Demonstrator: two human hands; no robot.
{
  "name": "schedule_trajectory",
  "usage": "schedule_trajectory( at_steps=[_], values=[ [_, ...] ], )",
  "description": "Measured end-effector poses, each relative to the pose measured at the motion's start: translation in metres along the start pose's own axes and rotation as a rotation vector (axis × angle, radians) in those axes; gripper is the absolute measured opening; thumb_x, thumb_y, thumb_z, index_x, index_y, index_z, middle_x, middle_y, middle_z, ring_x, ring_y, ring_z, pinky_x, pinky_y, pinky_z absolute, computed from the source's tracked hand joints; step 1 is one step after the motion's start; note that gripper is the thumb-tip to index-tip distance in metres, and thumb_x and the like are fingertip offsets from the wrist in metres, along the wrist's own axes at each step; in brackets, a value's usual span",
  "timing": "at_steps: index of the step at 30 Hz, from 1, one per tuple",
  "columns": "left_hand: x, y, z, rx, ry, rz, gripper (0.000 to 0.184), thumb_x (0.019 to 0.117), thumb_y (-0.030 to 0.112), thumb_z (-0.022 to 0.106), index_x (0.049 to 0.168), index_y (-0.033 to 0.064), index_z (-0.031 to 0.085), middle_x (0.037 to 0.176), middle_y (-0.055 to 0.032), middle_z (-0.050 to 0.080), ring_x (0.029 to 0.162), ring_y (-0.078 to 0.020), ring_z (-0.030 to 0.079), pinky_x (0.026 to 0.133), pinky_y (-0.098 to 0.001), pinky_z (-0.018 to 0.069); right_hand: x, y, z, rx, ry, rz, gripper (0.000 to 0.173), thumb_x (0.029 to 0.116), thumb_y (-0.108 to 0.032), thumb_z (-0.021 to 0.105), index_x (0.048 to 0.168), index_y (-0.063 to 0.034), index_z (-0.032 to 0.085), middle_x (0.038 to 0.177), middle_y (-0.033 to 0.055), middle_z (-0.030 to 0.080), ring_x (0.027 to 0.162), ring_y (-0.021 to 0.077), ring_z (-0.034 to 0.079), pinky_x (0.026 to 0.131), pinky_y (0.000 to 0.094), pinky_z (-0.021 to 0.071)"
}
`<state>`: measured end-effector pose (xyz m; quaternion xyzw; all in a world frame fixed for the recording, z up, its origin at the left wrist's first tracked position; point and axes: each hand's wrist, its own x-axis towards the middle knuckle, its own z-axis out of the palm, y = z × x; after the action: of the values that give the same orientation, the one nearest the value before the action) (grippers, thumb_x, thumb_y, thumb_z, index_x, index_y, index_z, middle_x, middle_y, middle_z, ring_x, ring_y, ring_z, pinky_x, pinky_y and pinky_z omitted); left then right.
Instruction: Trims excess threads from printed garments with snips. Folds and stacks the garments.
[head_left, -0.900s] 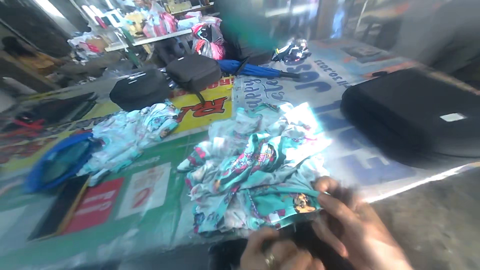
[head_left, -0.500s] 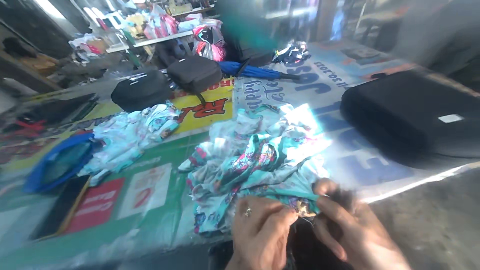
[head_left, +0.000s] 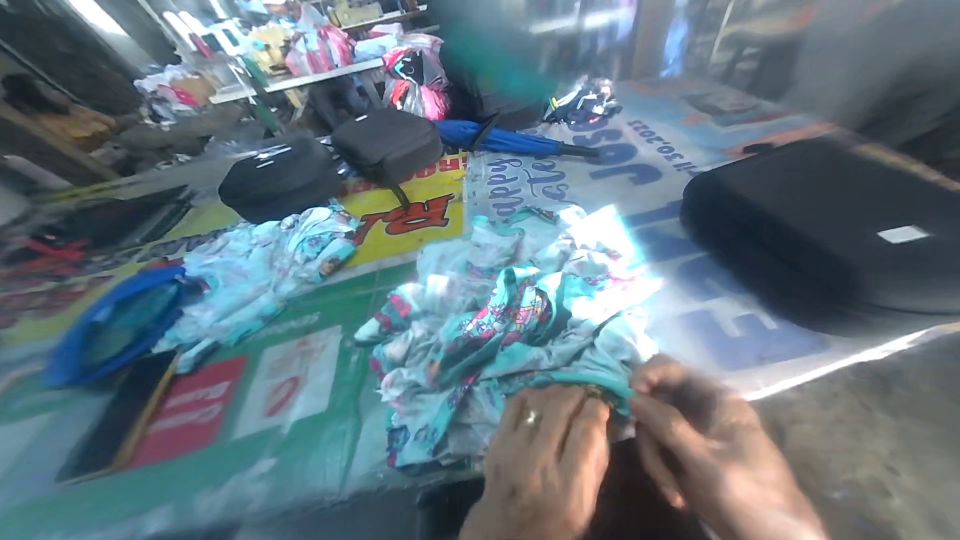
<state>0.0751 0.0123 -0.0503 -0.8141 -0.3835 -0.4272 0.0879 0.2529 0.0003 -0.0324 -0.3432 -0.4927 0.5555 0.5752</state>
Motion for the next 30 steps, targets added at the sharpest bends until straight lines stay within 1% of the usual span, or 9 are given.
schedule_trajectory(
  at_steps=[4,7,10,13,15,17,22,24,30],
  values=[
    [0.009,-0.007,0.008,-0.289,-0.095,-0.214,0.008,0.0936,0.013,0.059,0.094,0.0073,0.065,0.092,-0.0067,0.065,0.088,-0.0121,0.064,0.078,-0.0225,0.0538,0.006,-0.018,-0.014,-0.005,0.012,-0.163,0.013,0.1026,-0.006,0.054,0.11,-0.0114,0.064,0.103,0.0014,0.077,0.048,-0.0021,0.056,0.038,0.0146,0.0452],
    [0.013,-0.012,0.01,-0.346,-0.116,-0.254,0.016,0.0938,0.024,0.066,0.101,0.0104,0.062,0.105,-0.0069,0.063,0.102,-0.0113,0.061,0.086,-0.0227,0.0515,0.013,-0.03,-0.024,0.065,0.035,-0.242,0.016,0.1052,-0.007,0.049,0.111,-0.0075,0.064,0.109,0.0109,0.077,0.047,0.0012,0.058,0.039,0.0147,0.0453],
    [0.016,-0.011,0.012,-0.283,-0.11,-0.255,0.019,0.0899,0.023,0.07,0.101,0.0109,0.062,0.105,-0.0073,0.064,0.101,-0.0126,0.062,0.084,-0.0233,0.0527,0.017,-0.027,-0.026,-0.022,0.028,-0.285,0.016,0.1015,-0.006,0.055,0.113,-0.0084,0.066,0.108,0.0058,0.076,0.05,-0.001,0.056,0.041,0.014,0.0449],
    [0.017,-0.01,0.013,-0.278,-0.097,-0.259,0.018,0.0914,0.021,0.068,0.104,0.0092,0.062,0.106,-0.0076,0.065,0.102,-0.0135,0.063,0.085,-0.0265,0.0534,0.021,-0.013,-0.025,-0.461,0.002,-0.372,0.028,0.0908,-0.013,0.072,0.118,-0.011,0.064,0.108,-0.0055,0.067,0.066,-0.0076,0.055,0.056,0.0076,0.0478],
    [0.019,-0.01,0.014,-0.265,-0.076,-0.251,0.019,0.092,0.019,0.067,0.107,0.0091,0.061,0.108,-0.0075,0.066,0.104,-0.0124,0.064,0.087,-0.026,0.0534,0.025,0.0,-0.026,-0.96,0.002,-0.486,0.036,0.091,-0.031,0.075,0.119,-0.0102,0.065,0.108,0.0032,0.065,0.068,0.0,0.056,0.056,0.0134,0.0466],
    [0.022,-0.009,0.014,-0.183,-0.018,-0.204,0.021,0.0919,0.019,0.069,0.109,0.009,0.06,0.109,-0.0091,0.067,0.102,-0.012,0.066,0.084,-0.022,0.055,0.03,0.011,-0.027,-1.233,0.031,-0.605,0.021,0.0914,-0.027,0.067,0.107,-0.0136,0.069,0.104,0.0086,0.068,0.069,0.0102,0.064,0.05,0.0233,0.0493],
    [0.036,-0.011,0.004,0.069,0.041,-0.108,0.016,0.0959,0.025,0.065,0.11,0.0196,0.072,0.106,-0.0074,0.069,0.096,-0.0196,0.065,0.078,-0.0333,0.0494,0.039,-0.001,-0.038,-0.855,-0.102,-0.593,0.014,0.0985,-0.014,0.059,0.104,-0.0076,0.07,0.108,0.0056,0.069,0.097,0.0024,0.064,0.082,0.0133,0.0533],
    [0.043,-0.017,-0.002,-0.062,-0.014,-0.15,0.015,0.0946,0.022,0.061,0.102,0.0179,0.074,0.103,-0.0027,0.072,0.098,-0.0174,0.066,0.082,-0.0381,0.0489,0.043,-0.01,-0.045,-0.709,-0.168,-0.525,0.015,0.1,-0.014,0.061,0.105,-0.0042,0.07,0.105,0.0032,0.069,0.091,-0.0004,0.063,0.079,0.0126,0.0537],
    [0.056,-0.026,-0.02,-0.974,-0.151,-0.472,0.015,0.0988,0.006,0.06,0.105,0.0003,0.071,0.089,0.0026,0.07,0.079,-0.0004,0.065,0.071,-0.0168,0.0558,0.056,-0.02,-0.055,-0.755,-0.155,-0.469,0.017,0.0986,-0.018,0.063,0.108,-0.0081,0.072,0.101,-0.0025,0.068,0.081,-0.0055,0.058,0.071,0.0093,0.0498]
  ],
)
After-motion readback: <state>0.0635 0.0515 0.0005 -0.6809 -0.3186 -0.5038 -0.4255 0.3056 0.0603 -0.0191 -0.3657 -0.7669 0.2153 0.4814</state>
